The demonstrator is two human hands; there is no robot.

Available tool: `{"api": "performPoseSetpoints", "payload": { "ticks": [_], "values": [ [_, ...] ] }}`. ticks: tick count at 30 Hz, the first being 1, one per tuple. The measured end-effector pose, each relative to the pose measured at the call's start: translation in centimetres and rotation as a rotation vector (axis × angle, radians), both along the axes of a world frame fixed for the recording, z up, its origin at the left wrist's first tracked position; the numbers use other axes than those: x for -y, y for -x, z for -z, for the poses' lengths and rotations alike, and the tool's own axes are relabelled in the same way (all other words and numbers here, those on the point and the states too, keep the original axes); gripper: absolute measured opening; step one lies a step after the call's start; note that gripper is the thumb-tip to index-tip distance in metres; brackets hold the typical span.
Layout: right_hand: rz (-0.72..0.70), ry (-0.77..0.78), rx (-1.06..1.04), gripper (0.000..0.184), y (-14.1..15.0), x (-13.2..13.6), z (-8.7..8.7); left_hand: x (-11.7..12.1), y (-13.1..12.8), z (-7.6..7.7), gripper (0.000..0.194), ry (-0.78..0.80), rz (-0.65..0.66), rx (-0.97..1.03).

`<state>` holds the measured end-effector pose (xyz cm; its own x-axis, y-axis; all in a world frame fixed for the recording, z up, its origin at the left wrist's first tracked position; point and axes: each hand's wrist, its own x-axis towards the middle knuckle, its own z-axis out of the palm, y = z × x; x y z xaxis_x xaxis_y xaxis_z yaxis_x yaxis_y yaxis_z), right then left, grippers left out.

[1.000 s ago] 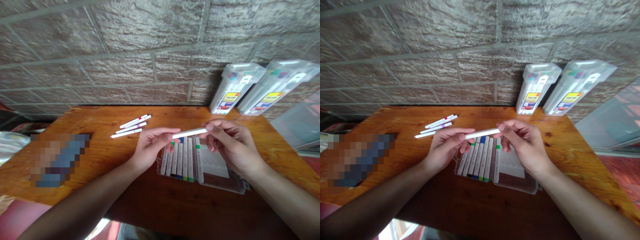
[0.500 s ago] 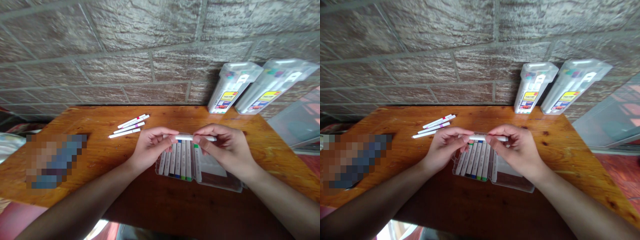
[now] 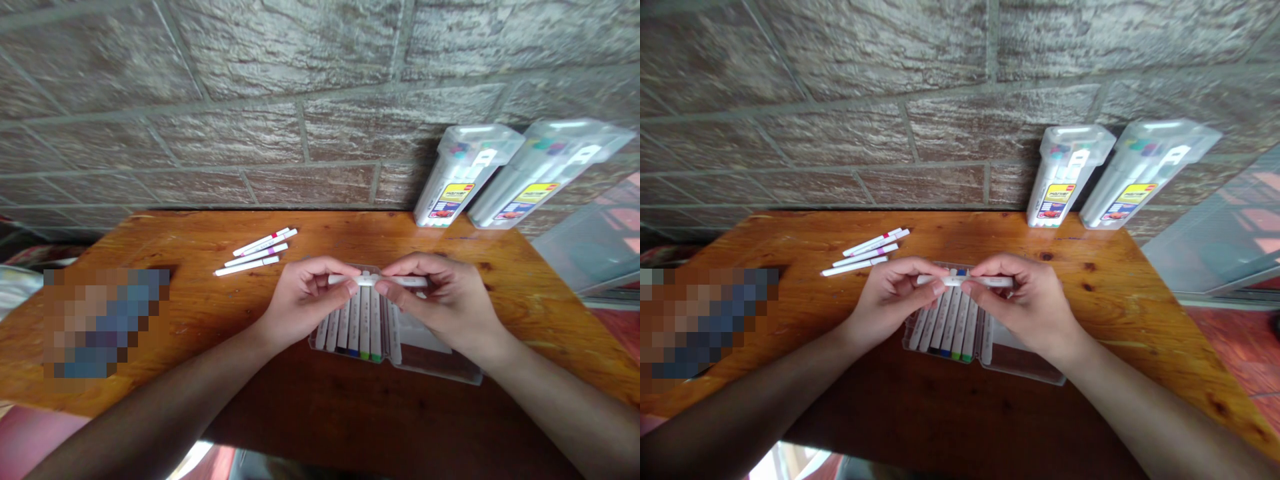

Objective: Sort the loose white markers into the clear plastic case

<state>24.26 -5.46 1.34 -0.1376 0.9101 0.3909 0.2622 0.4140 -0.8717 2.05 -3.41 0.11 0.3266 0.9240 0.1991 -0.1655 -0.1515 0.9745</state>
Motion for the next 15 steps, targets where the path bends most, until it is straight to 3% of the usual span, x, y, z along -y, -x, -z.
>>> {"api": "performPoseSetpoints", "payload": {
  "ticks": [7,15],
  "values": [
    [-0.039,-0.033,0.061,0.011,0.24,0.51,0.42,0.33,-0.26,0.62,0.017,-0.088,0.029,-0.028],
    [-0.034,-0.024,0.083,0.018,0.10,0.70,0.41,0.54,-0.36,0.61,0.015,-0.085,0.049,-0.013]
  ]
}}
